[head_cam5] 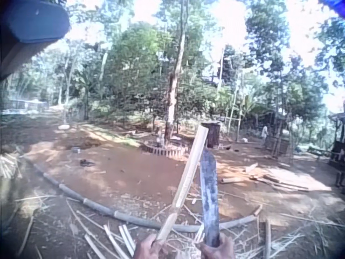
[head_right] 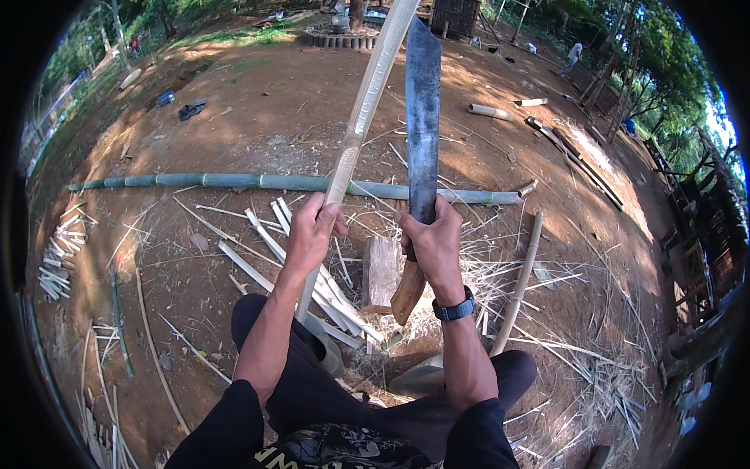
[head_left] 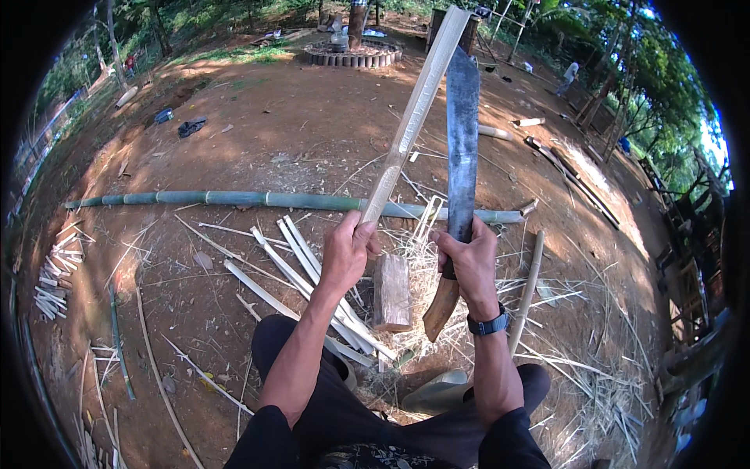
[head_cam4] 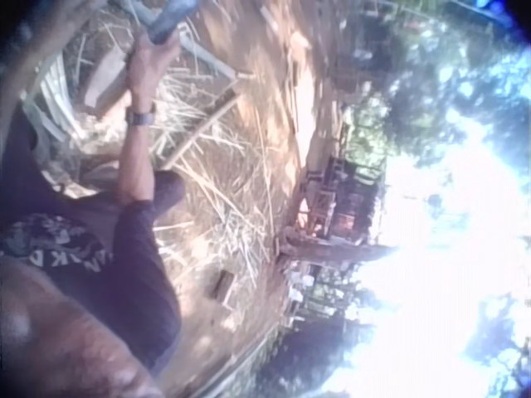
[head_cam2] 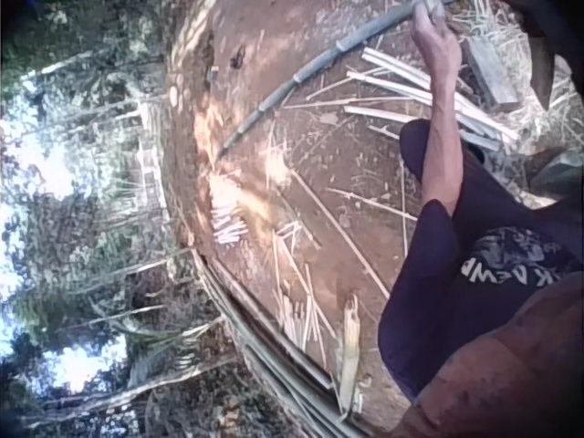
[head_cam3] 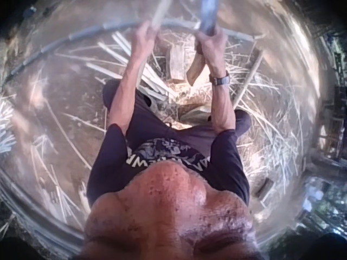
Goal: The person sits on the ground and uses a large knife to shave the surface of a long bamboo strip. They repeatedly draw the blade along the strip to smooth it, occasionally rotating the piece to work on different sides. The person places the finished strip aside and picks up another piece to continue the process.
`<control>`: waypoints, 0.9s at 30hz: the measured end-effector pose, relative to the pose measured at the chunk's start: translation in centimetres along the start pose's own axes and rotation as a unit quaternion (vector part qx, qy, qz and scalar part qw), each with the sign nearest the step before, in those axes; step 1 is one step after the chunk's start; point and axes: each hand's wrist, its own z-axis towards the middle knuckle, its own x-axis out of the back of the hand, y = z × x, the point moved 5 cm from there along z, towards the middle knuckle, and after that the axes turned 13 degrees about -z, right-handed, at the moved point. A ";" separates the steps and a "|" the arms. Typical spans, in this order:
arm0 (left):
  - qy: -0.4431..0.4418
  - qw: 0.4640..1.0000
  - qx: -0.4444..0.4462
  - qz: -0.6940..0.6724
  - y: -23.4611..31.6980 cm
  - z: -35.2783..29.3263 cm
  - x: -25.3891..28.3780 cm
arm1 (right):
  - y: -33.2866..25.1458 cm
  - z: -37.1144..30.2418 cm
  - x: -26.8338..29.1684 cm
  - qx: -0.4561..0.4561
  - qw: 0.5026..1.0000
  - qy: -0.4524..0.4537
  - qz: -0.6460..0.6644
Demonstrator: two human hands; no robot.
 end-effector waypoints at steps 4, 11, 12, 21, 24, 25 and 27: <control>0.039 0.999 0.014 -0.025 -1.3 0.6 0.4 | -0.6 -0.4 0.5 0.003 0.999 -0.002 0.050; 0.049 0.997 0.021 -0.054 -2.5 1.0 -0.5 | -3.3 -1.2 2.5 0.012 0.974 0.033 0.222; 0.047 0.997 0.023 -0.055 -2.7 1.0 -0.7 | -3.3 -1.0 2.7 0.018 0.969 0.025 0.247; 0.195 0.976 0.090 0.041 -6.4 2.1 3.2 | -3.4 -1.0 7.0 0.042 0.947 0.061 0.312; 0.158 0.986 0.010 0.042 -4.7 2.2 5.2 | -4.3 -1.7 11.8 0.109 0.939 0.129 0.300; 0.137 0.990 0.010 0.045 -4.4 2.3 5.0 | -3.7 -1.9 13.6 0.110 0.949 0.157 0.249; 0.096 0.994 0.011 0.060 -3.7 2.2 5.4 | -2.3 -2.1 15.3 0.083 0.967 0.207 0.125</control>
